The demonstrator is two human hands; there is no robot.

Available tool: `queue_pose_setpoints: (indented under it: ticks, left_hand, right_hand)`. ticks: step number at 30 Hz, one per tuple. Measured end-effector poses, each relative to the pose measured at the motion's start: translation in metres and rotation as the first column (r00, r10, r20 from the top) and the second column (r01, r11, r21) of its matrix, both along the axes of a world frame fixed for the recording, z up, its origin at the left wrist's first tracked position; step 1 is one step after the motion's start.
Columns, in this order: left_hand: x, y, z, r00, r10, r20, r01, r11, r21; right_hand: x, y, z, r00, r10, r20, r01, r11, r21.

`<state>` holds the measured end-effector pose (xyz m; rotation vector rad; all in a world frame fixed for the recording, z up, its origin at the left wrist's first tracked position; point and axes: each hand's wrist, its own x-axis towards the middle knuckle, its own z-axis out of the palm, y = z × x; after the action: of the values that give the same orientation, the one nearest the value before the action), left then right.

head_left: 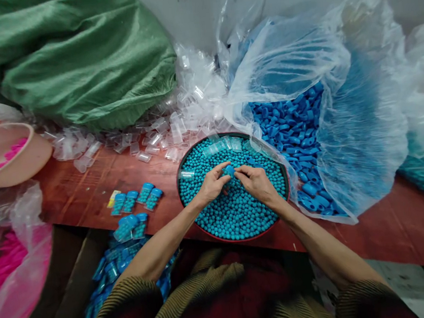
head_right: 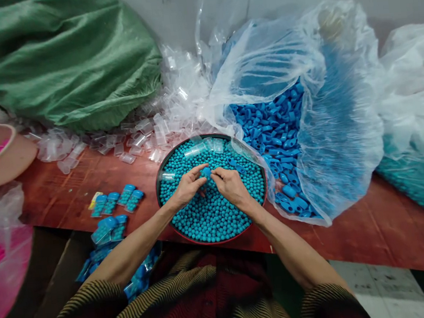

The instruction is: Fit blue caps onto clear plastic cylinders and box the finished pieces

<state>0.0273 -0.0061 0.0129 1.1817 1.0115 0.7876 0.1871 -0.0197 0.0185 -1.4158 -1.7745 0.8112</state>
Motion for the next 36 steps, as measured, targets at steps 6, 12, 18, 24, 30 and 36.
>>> queue_pose_setpoints:
  ticks: [6, 12, 18, 24, 30, 36]
  left_hand:
    - [0.003, -0.010, -0.006, 0.996, 0.042, -0.083, -0.041, 0.999, 0.014]
    - [-0.009, -0.013, -0.001, 0.994, -0.059, -0.089, 0.054, 0.997, -0.059]
    - [-0.017, -0.017, 0.007, 0.975, -0.174, -0.142, 0.171, 0.985, -0.030]
    - [-0.004, -0.022, 0.004, 0.990, 0.016, -0.143, 0.014, 0.978, 0.206]
    - [0.000, -0.026, 0.003, 0.999, 0.021, -0.043, -0.011, 0.978, 0.208]
    - [0.005, -0.028, 0.013, 0.997, 0.072, 0.000, -0.072, 0.990, 0.120]
  right_hand:
    - [0.008, -0.001, -0.002, 0.980, 0.197, 0.037, -0.196, 0.980, -0.008]
    - [0.020, -0.004, -0.001, 0.940, 0.234, -0.250, -0.296, 0.922, -0.250]
    - [0.015, -0.002, -0.010, 0.835, -0.044, -0.548, -0.214, 0.892, -0.398]
    - [-0.003, -0.017, -0.006, 0.995, 0.069, -0.075, -0.075, 0.994, -0.073]
    - [-0.016, -0.035, -0.002, 0.931, 0.128, 0.341, -0.157, 0.986, 0.059]
    - [-0.029, -0.037, -0.013, 0.922, -0.057, 0.384, -0.041, 0.969, 0.243]
